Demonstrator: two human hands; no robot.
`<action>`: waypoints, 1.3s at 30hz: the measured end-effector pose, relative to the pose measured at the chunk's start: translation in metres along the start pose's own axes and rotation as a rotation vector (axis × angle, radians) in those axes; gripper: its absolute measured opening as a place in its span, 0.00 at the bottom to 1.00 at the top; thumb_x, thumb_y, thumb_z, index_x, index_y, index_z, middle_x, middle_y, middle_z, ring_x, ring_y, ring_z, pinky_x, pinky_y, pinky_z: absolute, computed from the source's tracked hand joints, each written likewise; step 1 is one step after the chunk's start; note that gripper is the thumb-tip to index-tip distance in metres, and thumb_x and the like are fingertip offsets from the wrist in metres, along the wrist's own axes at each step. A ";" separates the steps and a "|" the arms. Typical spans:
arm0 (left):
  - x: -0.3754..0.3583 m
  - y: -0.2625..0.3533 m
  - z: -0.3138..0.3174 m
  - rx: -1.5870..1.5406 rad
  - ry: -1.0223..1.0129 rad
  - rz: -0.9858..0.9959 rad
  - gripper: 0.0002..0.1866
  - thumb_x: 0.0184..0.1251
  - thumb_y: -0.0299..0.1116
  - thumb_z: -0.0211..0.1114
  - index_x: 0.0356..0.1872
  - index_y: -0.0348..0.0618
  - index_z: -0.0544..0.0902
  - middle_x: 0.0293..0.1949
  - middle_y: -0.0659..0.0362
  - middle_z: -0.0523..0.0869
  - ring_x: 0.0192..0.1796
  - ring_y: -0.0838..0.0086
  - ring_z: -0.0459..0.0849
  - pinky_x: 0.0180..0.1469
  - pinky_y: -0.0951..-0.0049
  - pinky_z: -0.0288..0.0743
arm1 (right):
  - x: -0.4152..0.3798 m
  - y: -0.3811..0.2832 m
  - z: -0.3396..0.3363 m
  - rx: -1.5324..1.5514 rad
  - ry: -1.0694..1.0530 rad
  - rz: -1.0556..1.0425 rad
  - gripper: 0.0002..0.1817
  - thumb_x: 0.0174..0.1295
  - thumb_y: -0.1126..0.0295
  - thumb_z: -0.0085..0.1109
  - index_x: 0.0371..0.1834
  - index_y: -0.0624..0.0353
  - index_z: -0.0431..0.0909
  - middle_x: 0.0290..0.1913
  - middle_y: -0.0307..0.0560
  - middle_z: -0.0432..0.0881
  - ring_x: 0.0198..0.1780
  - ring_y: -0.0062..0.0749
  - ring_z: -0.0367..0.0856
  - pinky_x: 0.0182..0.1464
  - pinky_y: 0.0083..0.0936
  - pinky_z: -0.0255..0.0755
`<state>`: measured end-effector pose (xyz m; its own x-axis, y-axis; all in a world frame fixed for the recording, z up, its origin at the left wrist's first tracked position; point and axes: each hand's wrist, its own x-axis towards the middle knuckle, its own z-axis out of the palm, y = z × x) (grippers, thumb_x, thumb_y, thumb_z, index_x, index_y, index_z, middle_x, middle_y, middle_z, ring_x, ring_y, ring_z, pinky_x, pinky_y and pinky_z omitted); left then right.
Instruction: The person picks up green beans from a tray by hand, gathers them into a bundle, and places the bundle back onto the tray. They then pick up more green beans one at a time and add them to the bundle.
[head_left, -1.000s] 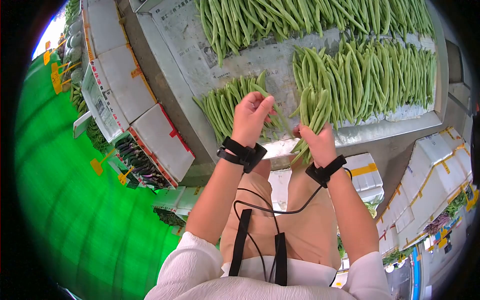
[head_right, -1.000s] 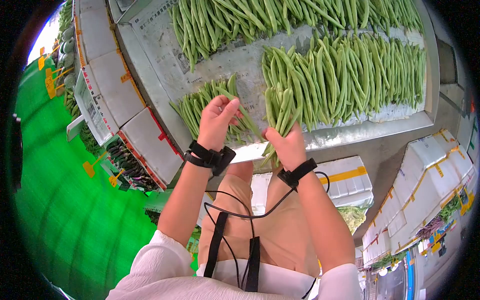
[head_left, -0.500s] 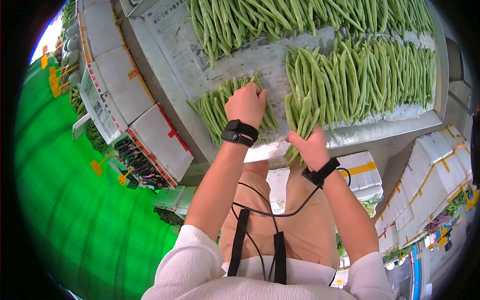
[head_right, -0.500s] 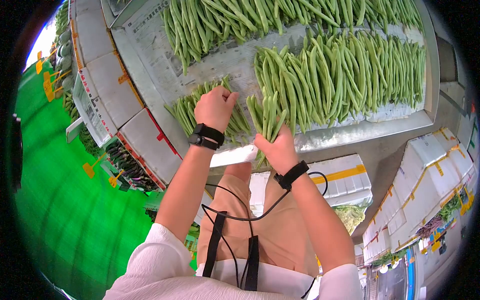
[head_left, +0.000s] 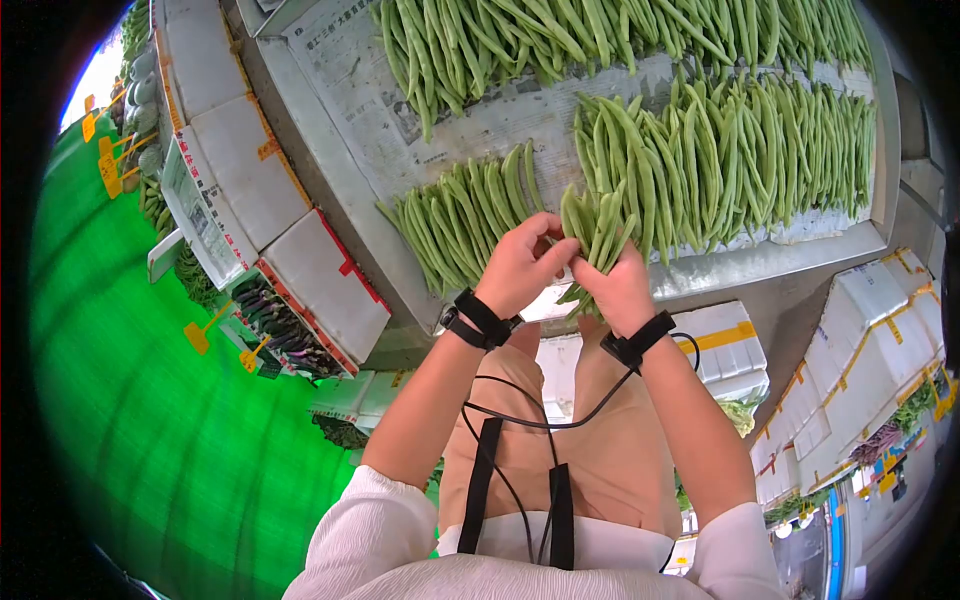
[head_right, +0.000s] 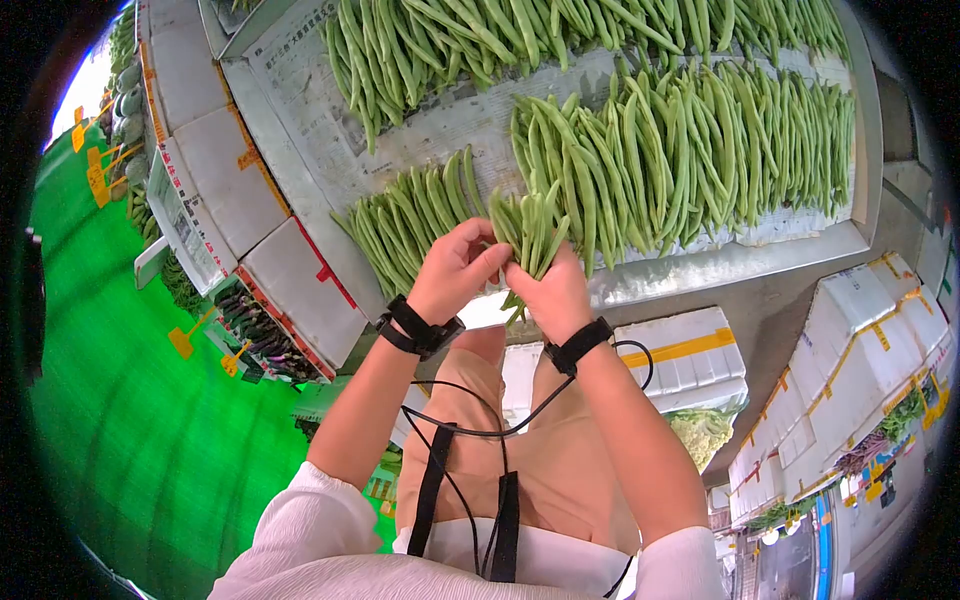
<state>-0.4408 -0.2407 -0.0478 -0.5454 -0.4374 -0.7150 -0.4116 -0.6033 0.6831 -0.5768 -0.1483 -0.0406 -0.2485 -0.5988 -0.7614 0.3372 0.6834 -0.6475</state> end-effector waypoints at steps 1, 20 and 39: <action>0.000 -0.002 -0.003 -0.035 0.039 -0.029 0.11 0.74 0.31 0.62 0.50 0.35 0.78 0.32 0.64 0.82 0.31 0.83 0.80 0.32 0.81 0.74 | -0.001 0.001 0.003 0.026 0.029 -0.003 0.16 0.59 0.75 0.66 0.51 0.63 0.77 0.42 0.39 0.82 0.42 0.23 0.79 0.45 0.24 0.75; 0.025 0.001 -0.015 0.543 0.518 0.068 0.12 0.65 0.28 0.69 0.44 0.34 0.77 0.30 0.54 0.87 0.30 0.72 0.86 0.35 0.72 0.79 | -0.012 -0.003 0.002 0.304 -0.105 0.066 0.13 0.64 0.72 0.62 0.49 0.66 0.77 0.36 0.40 0.81 0.35 0.21 0.79 0.41 0.22 0.75; -0.003 0.009 -0.022 -0.177 0.318 0.016 0.07 0.74 0.30 0.61 0.46 0.37 0.79 0.30 0.65 0.81 0.29 0.84 0.79 0.29 0.83 0.71 | -0.009 0.008 0.008 0.272 0.040 0.055 0.10 0.65 0.77 0.59 0.48 0.64 0.76 0.39 0.40 0.81 0.37 0.24 0.81 0.41 0.23 0.77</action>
<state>-0.4266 -0.2594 -0.0432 -0.2848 -0.6168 -0.7338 -0.2563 -0.6886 0.6784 -0.5644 -0.1402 -0.0386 -0.2564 -0.5433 -0.7994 0.5813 0.5741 -0.5766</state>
